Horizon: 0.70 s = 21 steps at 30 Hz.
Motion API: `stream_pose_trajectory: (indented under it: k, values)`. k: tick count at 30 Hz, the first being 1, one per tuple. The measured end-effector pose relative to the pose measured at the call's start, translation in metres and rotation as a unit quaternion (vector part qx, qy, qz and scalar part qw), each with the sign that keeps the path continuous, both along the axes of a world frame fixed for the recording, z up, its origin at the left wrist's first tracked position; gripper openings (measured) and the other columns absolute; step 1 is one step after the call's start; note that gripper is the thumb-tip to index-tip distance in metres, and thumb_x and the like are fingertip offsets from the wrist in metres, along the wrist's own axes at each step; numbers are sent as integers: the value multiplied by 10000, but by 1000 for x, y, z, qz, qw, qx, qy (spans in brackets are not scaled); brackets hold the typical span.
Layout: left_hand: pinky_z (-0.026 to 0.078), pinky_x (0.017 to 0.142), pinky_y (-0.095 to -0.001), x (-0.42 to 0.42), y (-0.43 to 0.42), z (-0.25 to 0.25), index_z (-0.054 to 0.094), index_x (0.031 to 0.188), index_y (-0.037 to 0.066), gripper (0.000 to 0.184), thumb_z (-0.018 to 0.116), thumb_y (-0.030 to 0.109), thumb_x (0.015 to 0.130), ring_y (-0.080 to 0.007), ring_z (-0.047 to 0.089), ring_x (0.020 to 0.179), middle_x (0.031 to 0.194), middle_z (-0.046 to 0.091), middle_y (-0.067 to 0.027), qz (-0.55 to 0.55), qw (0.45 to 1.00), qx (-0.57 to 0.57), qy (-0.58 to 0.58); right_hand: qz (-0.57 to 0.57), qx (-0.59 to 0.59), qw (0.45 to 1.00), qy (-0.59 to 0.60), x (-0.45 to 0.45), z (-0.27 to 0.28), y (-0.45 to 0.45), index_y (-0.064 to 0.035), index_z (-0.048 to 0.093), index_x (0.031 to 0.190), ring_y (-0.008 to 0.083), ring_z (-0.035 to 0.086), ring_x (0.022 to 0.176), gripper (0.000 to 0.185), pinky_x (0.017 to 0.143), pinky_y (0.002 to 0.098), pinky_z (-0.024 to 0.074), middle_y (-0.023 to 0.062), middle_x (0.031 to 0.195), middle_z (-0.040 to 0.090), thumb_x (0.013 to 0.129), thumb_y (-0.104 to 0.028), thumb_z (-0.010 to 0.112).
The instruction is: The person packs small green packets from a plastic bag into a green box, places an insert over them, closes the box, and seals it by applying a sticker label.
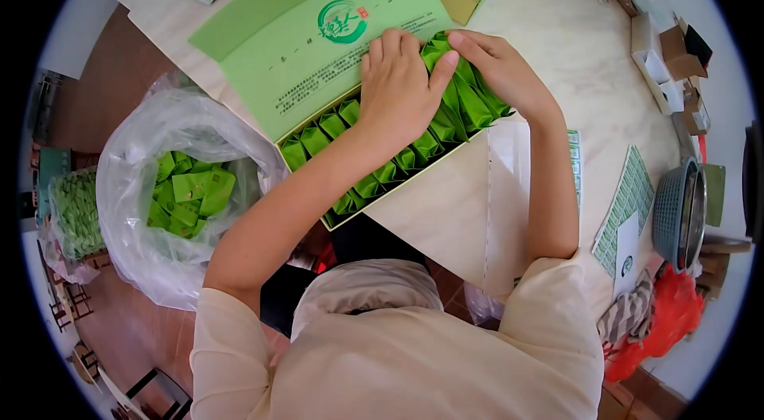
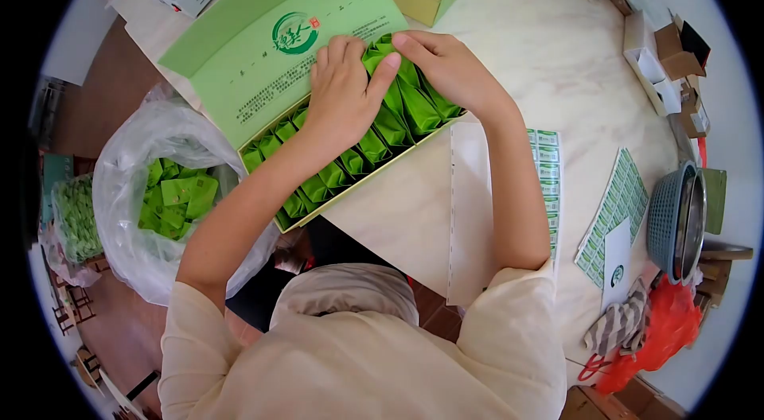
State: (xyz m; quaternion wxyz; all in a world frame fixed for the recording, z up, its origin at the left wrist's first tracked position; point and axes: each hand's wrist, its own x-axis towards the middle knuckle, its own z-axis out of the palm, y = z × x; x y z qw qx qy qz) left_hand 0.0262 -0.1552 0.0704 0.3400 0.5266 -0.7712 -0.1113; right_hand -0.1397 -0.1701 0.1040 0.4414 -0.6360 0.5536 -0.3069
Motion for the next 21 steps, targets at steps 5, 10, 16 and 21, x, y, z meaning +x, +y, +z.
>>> stream_pose_trajectory:
  k: [5,10,16,21]
  values:
    - [365,878,-439,-5,-2,0,526,1106,15,413,549,378,910,-334,480,1027,1066,505,-162,3,999,-23,41,-22,-142,981,129,18,-7,13,-47,554,1238,384,633,898,350,803,405,480,243,972,657,956,-240,476]
    - [446,824,-436,-18,-7,7,613,897,-3,246,637,227,813,-349,534,948,947,568,-175,-20,990,65,125,-21,-165,964,206,17,-10,15,-81,445,1328,435,618,926,439,769,462,489,269,1010,639,896,-7,427]
    - [356,809,-333,-4,-9,-11,593,969,68,209,519,183,811,-220,477,955,958,544,-78,81,985,-128,-82,-59,-182,913,361,48,-15,22,-97,425,1355,422,605,696,387,599,445,467,257,779,618,970,-62,404]
    - [373,806,-348,7,-9,-12,583,1005,51,243,562,211,824,-231,491,964,999,535,-85,64,984,-159,-57,-63,-313,848,422,47,-20,26,-71,463,1314,381,584,730,350,627,415,458,227,850,599,966,-68,424]
